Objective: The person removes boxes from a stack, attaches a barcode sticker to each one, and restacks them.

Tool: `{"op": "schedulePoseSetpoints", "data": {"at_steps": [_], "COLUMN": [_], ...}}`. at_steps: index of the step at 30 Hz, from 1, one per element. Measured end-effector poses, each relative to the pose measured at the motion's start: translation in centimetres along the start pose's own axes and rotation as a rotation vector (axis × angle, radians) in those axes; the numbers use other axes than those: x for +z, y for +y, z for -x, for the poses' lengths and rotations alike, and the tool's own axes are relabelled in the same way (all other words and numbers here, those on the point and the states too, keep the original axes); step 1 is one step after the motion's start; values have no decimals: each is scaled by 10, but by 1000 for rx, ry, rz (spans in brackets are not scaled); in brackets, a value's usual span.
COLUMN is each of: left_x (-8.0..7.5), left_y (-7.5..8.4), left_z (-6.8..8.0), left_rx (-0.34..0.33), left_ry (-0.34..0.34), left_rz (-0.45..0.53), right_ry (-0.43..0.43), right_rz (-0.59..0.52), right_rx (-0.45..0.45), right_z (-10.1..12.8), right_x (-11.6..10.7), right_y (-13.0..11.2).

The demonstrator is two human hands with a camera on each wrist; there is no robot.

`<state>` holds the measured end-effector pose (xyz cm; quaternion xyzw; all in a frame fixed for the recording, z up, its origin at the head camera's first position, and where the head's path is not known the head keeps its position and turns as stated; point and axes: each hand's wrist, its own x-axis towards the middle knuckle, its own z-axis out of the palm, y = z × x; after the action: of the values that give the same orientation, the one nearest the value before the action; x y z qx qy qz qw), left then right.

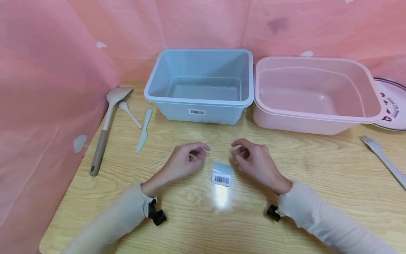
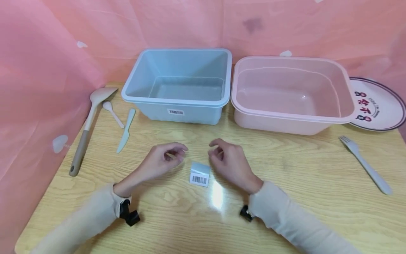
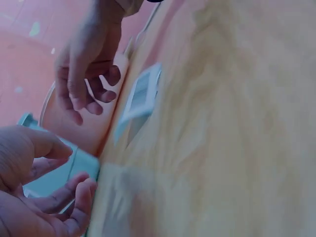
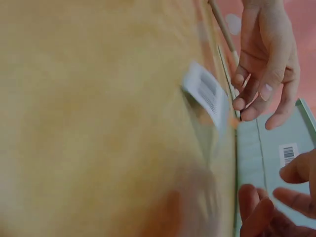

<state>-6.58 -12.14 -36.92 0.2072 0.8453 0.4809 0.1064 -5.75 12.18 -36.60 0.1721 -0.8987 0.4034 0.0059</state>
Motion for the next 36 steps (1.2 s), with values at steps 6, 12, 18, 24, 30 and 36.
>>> {"op": "schedulePoseSetpoints", "data": {"at_steps": [6, 12, 18, 24, 30, 36], "left_x": [18, 30, 38, 43, 44, 42], "left_y": [7, 11, 8, 6, 10, 21], "left_z": [17, 25, 21, 17, 15, 12], "left_rx": [-52, -147, -168, -161, -132, -85], "left_ry": [-35, -34, -16, -13, 23, 65], "left_rz": [52, 151, 164, 108, 185, 315], "right_ry": [-19, -44, -93, -106, -103, 4], "right_rz": [-15, -166, -248, -266, -386, -588], "right_rx": [91, 146, 183, 183, 227, 244], "right_z": [38, 53, 50, 46, 49, 52], "right_x": [2, 16, 26, 28, 27, 19], "right_y": [1, -4, -7, -7, -5, -7]}}
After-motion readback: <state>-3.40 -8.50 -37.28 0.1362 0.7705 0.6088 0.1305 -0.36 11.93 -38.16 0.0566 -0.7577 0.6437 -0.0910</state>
